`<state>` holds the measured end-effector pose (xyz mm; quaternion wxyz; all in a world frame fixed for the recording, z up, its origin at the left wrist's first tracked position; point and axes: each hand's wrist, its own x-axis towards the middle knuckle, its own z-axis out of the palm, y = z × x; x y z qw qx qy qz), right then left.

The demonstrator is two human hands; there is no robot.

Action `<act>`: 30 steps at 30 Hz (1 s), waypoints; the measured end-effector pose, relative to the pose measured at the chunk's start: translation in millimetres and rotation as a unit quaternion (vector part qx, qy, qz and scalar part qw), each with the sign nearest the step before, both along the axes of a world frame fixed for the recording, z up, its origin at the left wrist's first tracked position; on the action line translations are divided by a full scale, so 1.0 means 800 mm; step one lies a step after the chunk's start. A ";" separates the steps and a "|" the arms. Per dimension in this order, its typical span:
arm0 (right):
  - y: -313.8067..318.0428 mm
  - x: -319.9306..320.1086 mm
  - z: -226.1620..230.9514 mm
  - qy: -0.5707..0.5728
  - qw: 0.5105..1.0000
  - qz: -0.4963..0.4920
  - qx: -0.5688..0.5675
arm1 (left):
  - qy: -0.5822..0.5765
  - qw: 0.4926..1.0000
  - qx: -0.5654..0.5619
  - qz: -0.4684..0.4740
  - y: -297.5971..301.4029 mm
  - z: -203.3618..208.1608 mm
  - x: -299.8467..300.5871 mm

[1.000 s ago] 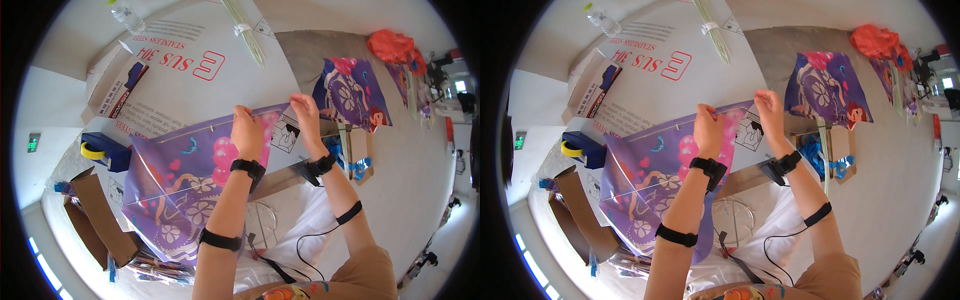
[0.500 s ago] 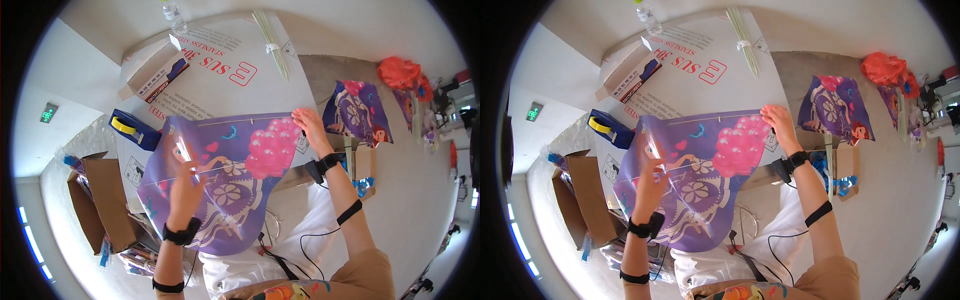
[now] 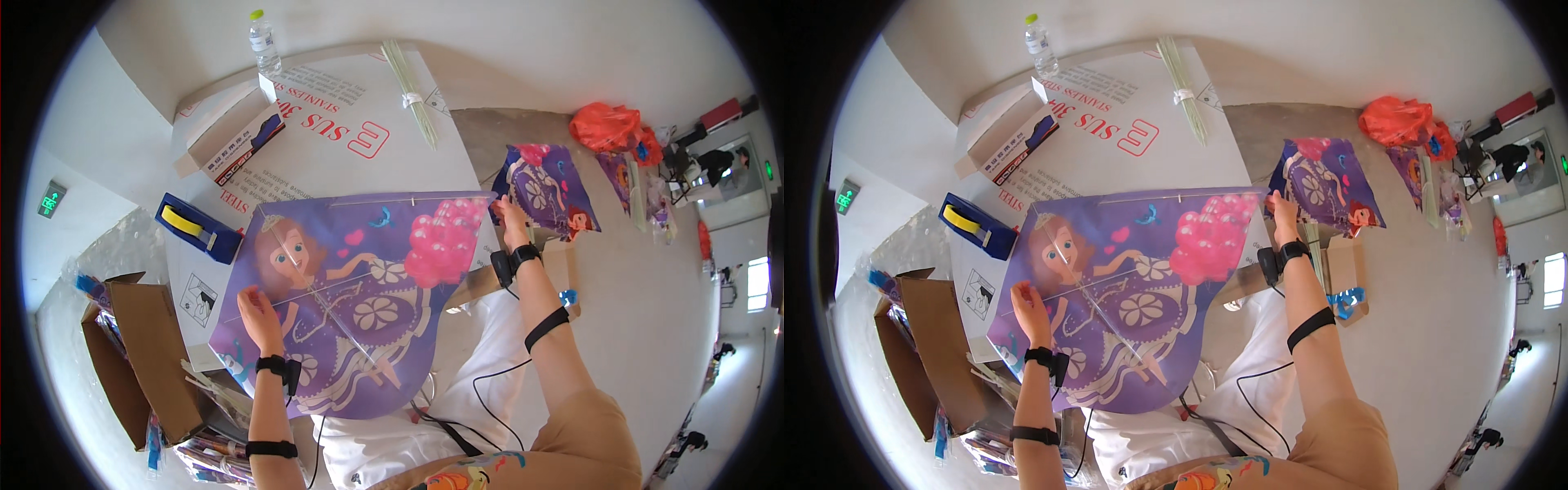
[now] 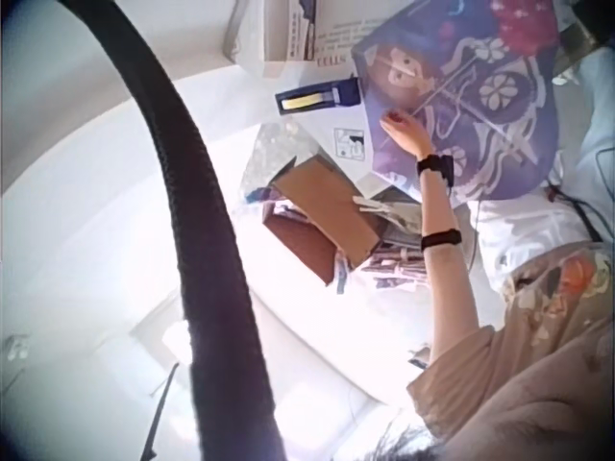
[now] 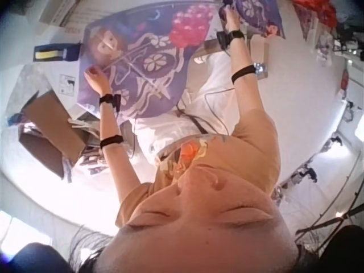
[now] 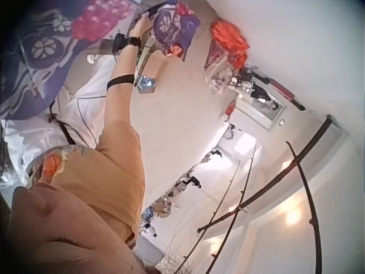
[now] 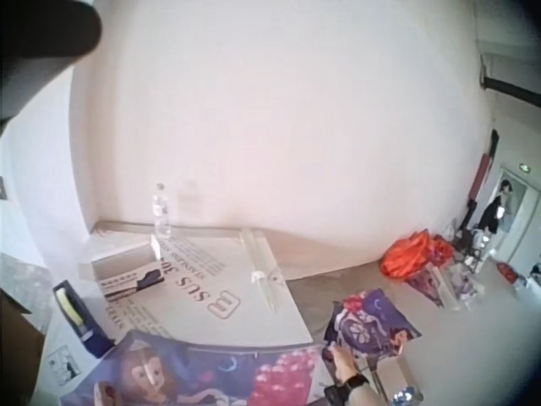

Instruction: Assembling plastic kites by applying tape to secure the frames and plastic film.

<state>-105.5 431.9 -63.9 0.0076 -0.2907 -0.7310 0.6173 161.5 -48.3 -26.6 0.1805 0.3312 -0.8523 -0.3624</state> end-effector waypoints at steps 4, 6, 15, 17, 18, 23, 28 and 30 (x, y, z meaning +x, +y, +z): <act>-0.002 -0.011 -0.002 -0.082 0.992 0.077 -0.064 | -0.041 0.996 -0.036 0.077 0.002 -0.016 -0.015; -0.005 -0.012 -0.013 -0.074 0.990 0.079 -0.086 | -0.038 0.993 -0.062 0.096 0.004 -0.018 -0.017; 0.011 -0.013 -0.059 -0.013 0.968 0.098 -0.230 | -0.026 0.977 -0.185 0.105 0.007 -0.024 -0.015; 0.006 -0.010 -0.052 -0.039 0.967 0.085 -0.238 | -0.020 0.976 -0.189 0.105 0.005 -0.020 -0.012; 0.039 -0.025 -0.051 -0.012 0.974 0.055 -0.220 | -0.007 0.981 -0.168 0.100 0.016 -0.023 -0.025; 0.031 -0.043 -0.017 0.165 0.972 -0.090 0.138 | 0.013 0.981 -0.168 0.099 0.018 -0.025 -0.036; -0.303 0.038 0.102 0.244 0.914 0.310 0.094 | -0.002 0.981 -0.165 0.102 0.006 -0.015 -0.017; -0.431 0.081 0.145 0.138 0.870 0.473 -0.009 | 0.004 0.983 -0.150 0.105 0.003 -0.017 -0.012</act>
